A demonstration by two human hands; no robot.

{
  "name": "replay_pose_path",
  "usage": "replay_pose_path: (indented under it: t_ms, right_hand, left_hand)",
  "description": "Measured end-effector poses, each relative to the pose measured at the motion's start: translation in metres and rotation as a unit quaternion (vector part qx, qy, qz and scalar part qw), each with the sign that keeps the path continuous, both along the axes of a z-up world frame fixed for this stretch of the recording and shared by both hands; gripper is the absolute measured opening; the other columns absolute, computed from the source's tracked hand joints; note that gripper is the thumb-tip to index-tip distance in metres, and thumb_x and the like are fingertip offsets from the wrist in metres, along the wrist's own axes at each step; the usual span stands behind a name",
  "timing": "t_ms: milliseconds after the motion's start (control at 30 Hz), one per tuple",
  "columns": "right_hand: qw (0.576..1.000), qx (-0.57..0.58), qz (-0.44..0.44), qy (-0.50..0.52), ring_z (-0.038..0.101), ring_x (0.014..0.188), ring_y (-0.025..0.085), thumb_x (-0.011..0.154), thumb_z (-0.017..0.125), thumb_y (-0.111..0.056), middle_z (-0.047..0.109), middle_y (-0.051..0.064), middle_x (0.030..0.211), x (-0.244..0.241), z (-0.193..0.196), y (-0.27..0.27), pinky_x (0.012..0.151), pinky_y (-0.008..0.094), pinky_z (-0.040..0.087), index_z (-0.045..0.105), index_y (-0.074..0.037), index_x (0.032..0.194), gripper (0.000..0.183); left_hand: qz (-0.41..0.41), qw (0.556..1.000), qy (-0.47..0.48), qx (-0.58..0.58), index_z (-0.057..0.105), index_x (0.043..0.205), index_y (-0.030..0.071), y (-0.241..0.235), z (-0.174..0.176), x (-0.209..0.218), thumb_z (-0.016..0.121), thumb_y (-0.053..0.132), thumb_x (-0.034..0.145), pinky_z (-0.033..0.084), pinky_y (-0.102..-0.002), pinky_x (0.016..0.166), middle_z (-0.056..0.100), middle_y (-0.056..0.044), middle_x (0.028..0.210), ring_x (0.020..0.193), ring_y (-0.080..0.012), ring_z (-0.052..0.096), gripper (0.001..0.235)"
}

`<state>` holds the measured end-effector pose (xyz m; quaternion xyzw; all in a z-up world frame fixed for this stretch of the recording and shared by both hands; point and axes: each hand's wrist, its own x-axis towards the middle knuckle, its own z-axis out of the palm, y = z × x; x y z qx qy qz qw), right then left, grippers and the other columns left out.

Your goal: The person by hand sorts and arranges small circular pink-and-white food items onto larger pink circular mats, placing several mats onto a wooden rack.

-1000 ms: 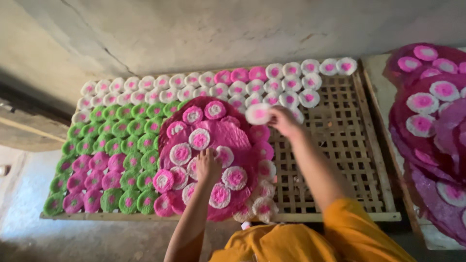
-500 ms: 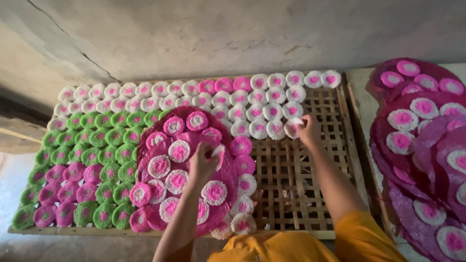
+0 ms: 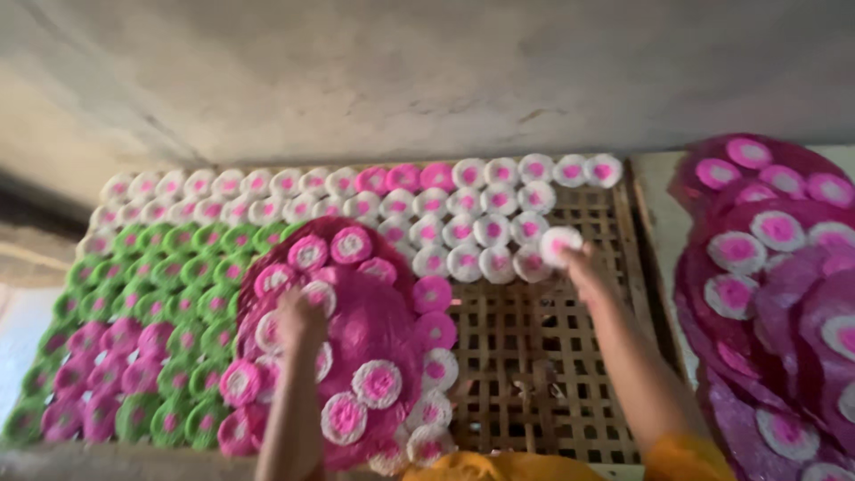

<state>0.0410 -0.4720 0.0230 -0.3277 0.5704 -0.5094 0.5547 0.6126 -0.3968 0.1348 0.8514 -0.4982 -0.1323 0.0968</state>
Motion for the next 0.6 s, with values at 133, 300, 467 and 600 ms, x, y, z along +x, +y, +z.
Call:
replay_pose_path:
  t_ms: [133, 300, 467, 600]
  right_hand:
    - [0.99, -0.033, -0.082, 0.108, 0.069, 0.107, 0.031, 0.084, 0.076, -0.021, 0.073, 0.017, 0.116, -0.056, 0.016, -0.066, 0.09, 0.046, 0.056, 0.068, -0.001, 0.125, 0.046]
    - [0.92, -0.085, -0.059, 0.379, 0.066, 0.11, 0.038, 0.083, 0.075, -0.013, 0.071, 0.021, 0.115, -0.037, 0.012, -0.114, 0.094, 0.049, 0.053, 0.069, -0.002, 0.119, 0.039]
    - [0.809, -0.15, -0.103, 0.56, 0.063, 0.11, 0.044, 0.081, 0.073, -0.007, 0.069, 0.024, 0.112, -0.022, 0.016, -0.125, 0.095, 0.052, 0.051, 0.069, -0.001, 0.113, 0.033]
    - [0.694, -0.213, -0.165, 0.668, 0.063, 0.108, 0.044, 0.079, 0.074, -0.014, 0.065, 0.026, 0.116, 0.008, 0.044, -0.099, 0.091, 0.054, 0.052, 0.065, 0.002, 0.118, 0.043]
  left_hand:
    - [-0.226, 0.924, -0.263, 0.162, 0.065, 0.126, 0.019, -0.012, -0.048, 0.056, 0.055, 0.037, 0.102, 0.056, -0.046, 0.099, 0.063, -0.014, 0.136, 0.123, -0.0329, 0.063, 0.032]
    - [-0.038, 0.989, -0.055, 0.134, 0.071, 0.128, 0.015, -0.021, -0.038, 0.054, 0.063, 0.038, 0.097, 0.056, -0.05, 0.099, 0.076, -0.016, 0.12, 0.112, -0.0342, 0.072, 0.039]
    - [-0.022, 0.996, 0.019, 0.086, 0.068, 0.117, 0.01, -0.025, 0.019, 0.004, 0.057, 0.034, 0.103, 0.062, -0.045, 0.073, 0.076, -0.012, 0.095, 0.082, -0.0273, 0.073, 0.029]
    - [-0.045, 0.989, 0.14, 0.017, 0.066, 0.111, 0.012, -0.038, 0.067, -0.064, 0.068, 0.026, 0.092, 0.06, -0.033, 0.06, 0.074, -0.008, 0.089, 0.069, -0.0159, 0.069, 0.023]
